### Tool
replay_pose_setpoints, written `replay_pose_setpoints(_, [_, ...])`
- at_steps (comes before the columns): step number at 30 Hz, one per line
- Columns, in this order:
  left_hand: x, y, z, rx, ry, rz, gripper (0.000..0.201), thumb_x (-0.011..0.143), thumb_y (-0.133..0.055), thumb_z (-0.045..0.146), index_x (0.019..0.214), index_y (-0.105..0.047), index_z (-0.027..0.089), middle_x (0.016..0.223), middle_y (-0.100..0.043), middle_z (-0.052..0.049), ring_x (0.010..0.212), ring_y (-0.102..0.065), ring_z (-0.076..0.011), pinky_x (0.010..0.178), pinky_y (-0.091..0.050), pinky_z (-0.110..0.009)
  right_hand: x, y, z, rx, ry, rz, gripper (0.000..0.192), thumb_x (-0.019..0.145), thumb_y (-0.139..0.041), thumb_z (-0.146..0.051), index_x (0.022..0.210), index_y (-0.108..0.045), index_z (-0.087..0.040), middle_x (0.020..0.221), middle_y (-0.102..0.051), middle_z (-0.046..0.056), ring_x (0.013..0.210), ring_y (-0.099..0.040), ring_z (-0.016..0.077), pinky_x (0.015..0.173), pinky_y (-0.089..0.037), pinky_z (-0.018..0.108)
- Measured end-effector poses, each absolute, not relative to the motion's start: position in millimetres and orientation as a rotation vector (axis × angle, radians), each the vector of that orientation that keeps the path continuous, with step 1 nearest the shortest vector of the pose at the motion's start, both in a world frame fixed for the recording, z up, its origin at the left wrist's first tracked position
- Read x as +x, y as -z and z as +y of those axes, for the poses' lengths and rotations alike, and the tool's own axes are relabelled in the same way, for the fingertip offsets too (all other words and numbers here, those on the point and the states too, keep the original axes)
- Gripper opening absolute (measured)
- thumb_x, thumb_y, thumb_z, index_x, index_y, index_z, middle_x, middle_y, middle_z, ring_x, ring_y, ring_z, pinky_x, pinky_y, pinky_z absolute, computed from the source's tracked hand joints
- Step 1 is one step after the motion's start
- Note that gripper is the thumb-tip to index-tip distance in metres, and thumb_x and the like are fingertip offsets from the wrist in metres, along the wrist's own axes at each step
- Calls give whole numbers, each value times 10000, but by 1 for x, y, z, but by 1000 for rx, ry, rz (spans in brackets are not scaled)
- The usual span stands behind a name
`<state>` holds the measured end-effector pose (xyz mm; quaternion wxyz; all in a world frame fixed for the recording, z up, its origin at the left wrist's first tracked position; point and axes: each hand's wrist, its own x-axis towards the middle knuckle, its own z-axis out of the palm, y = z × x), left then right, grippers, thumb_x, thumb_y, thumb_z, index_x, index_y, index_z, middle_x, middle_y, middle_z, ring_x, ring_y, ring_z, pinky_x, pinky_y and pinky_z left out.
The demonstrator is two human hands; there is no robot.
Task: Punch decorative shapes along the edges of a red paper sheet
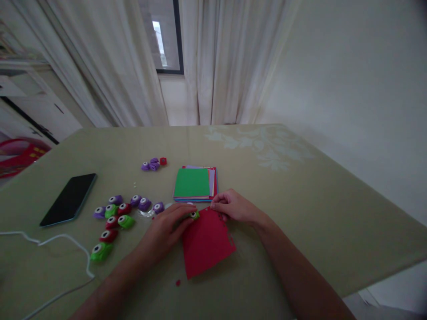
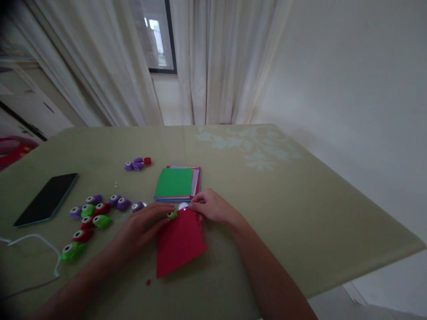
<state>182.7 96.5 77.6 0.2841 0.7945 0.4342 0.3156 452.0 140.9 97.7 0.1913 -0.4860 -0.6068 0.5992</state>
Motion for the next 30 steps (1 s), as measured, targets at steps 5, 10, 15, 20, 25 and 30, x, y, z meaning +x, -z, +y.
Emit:
replay_pose_setpoints(5, [185,-77,98,2121,-815,1164,276,1042,-588,287,1225,-775,375,1301,-805,-10,1219,-753,-283,1070,-594,-414,442,-94,139,-1378,-1704,-1672,180,1014,-684,-229,850,-697,-154,624,-666,-20,517,-614,101,513,-449,190])
replay_pose_setpoints(10, [185,-70,101,2138,-843,1118,286,1059,-562,257,1265,-756,305,1310,-801,-38,1208,-753,-248,1073,-590,-410,433,-95,135,-1431,-1720,-1648,197,1019,-696,-210,829,-671,-163,569,-666,-27,488,-627,98,464,-417,175])
replay_pose_setpoints(15, [186,-69,103,2143,-851,1121,275,1053,-569,242,1244,-761,289,1297,-804,-44,1200,-755,-243,1063,-595,-408,427,-96,132,-1447,-1773,-1568,227,1027,-705,-214,815,-636,-172,558,-666,-35,481,-645,101,484,-484,174])
replay_pose_setpoints(20, [186,-70,103,2151,-854,1113,278,1049,-573,236,1242,-766,289,1294,-804,-43,1191,-757,-244,1056,-600,-410,426,-95,130,-1436,-1761,-1564,213,1025,-686,-161,822,-624,-176,570,-674,-30,505,-676,117,491,-513,184])
replay_pose_setpoints(25, [187,-70,101,2152,-869,1113,271,1053,-576,226,1241,-761,285,1284,-802,-43,1185,-753,-235,1050,-598,-396,425,-95,131,-1450,-1754,-1559,195,1030,-662,-134,843,-624,-173,581,-673,-33,503,-678,109,492,-517,174])
replay_pose_setpoints(30, [188,-71,101,2150,-871,1120,259,1051,-587,228,1231,-763,290,1278,-804,-34,1178,-756,-233,1046,-598,-384,426,-95,130,-1435,-1743,-1573,198,1021,-706,-173,839,-628,-173,570,-672,-34,501,-681,113,480,-516,171])
